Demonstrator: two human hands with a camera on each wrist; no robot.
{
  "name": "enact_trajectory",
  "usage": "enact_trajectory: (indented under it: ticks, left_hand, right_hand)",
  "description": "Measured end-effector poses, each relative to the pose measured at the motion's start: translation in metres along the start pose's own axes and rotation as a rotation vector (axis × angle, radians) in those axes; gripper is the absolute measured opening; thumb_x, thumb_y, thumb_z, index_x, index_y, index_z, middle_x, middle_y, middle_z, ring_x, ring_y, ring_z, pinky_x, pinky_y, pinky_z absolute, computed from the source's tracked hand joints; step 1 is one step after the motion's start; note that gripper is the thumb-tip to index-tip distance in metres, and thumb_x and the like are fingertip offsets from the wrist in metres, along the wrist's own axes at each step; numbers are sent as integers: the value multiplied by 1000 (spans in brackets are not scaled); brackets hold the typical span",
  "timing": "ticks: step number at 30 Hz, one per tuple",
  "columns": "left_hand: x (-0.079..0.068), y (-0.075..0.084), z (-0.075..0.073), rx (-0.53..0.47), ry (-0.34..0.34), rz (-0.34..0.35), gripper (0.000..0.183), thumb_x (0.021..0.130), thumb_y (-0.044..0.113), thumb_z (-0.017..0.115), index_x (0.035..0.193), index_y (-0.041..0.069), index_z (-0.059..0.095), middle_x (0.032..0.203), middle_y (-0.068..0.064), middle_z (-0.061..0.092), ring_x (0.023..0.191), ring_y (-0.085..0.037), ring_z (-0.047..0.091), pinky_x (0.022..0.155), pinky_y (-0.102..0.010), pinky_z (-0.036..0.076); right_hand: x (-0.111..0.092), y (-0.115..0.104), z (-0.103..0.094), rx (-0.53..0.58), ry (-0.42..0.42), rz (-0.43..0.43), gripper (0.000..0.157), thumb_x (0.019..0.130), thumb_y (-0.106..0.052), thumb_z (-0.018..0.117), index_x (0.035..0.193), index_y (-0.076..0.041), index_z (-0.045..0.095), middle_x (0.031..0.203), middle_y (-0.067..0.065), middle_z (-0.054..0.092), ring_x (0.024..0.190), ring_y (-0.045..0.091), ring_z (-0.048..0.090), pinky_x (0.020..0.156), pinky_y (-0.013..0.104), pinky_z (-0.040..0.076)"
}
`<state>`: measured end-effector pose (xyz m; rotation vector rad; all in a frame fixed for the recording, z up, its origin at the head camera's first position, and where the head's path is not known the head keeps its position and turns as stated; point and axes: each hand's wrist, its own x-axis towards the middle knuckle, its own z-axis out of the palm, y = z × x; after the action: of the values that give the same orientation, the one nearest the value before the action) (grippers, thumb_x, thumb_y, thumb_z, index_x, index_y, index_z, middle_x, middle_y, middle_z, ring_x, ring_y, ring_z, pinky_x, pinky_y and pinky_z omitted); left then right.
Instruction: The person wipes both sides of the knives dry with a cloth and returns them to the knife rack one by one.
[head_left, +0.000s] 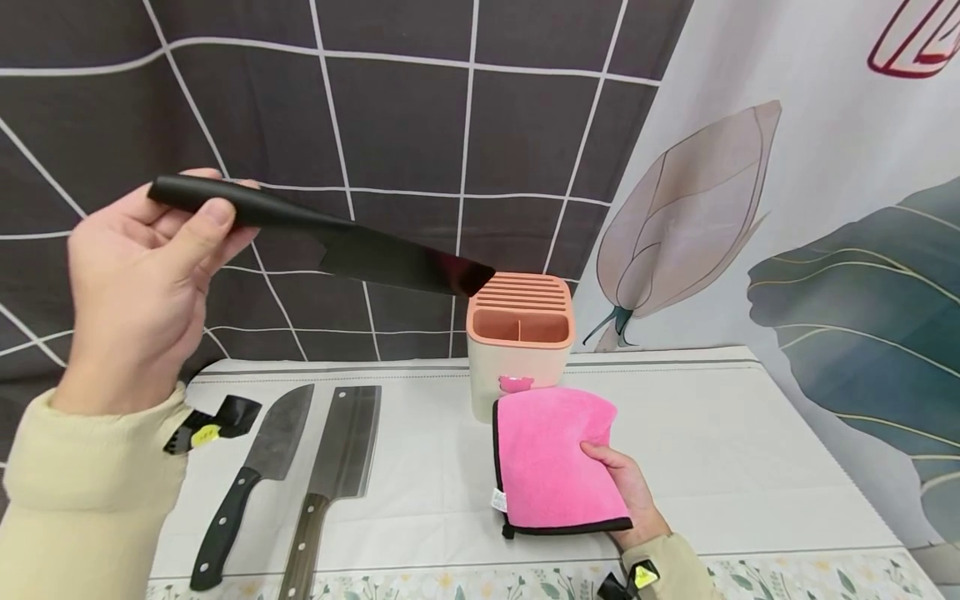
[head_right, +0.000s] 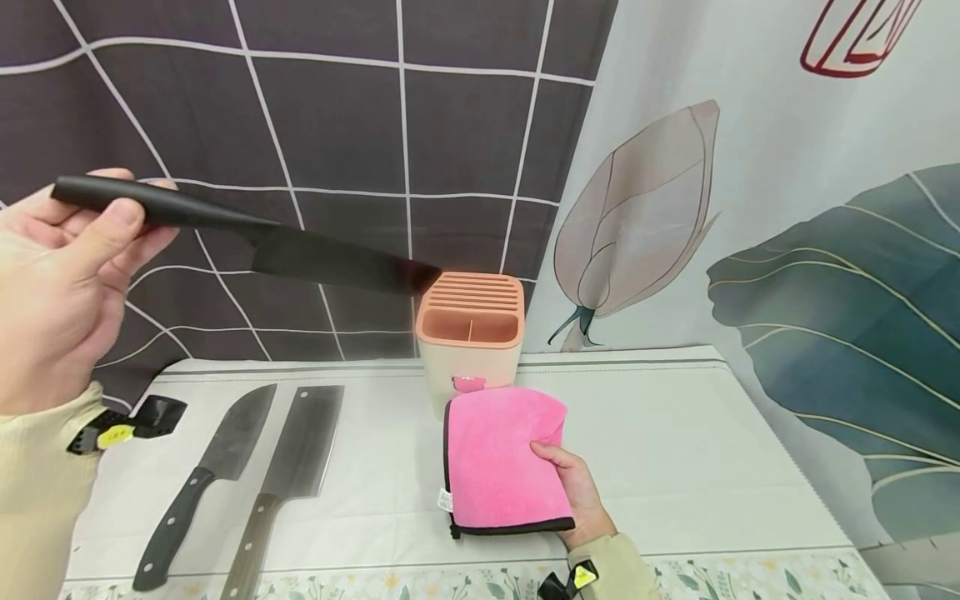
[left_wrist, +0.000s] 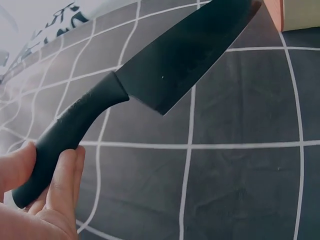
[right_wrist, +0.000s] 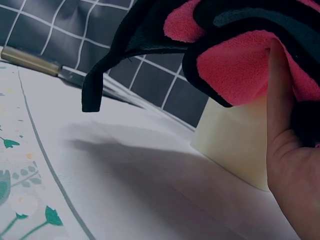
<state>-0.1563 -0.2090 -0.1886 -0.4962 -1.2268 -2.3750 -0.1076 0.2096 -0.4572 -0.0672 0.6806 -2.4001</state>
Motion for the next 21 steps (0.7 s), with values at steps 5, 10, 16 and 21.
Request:
enact_trajectory:
  ticks: [5,10,16,21]
  left_hand:
    - [15,-9,13,-20,-8,-41,32,83,-19,69,114,-19,60,108,-30,69,104,-34,70,90,-40,52]
    - [29,-17,24,16,-28,-69,33,82,-16,72,113,-17,61,105,-27,70,101,-31,71,89,-38,54]
    - [42,-24,35,129,-57,-82,36,81,-11,77,113,-13,61,105,-22,73,98,-26,72,87,-33,55]
    - [51,-30,43,208,-85,-78,35,81,-10,77,113,-12,63,102,-19,74,98,-24,72,85,-31,56]
  right_hand:
    - [0,0,1,-6,5,6,33,108,-14,25,113,-7,56,112,7,70,103,18,68,87,32,55]
    - [0,0,3,-9,6,10,32,108,-15,26,114,-7,56,112,6,70,103,18,67,87,32,55]
    - [0,0,3,-1,-9,12,30,109,-15,27,116,-8,55,115,6,69,106,18,66,89,32,54]
    - [1,1,1,8,-27,15,33,109,-15,24,116,-7,55,115,7,69,107,19,66,89,32,54]
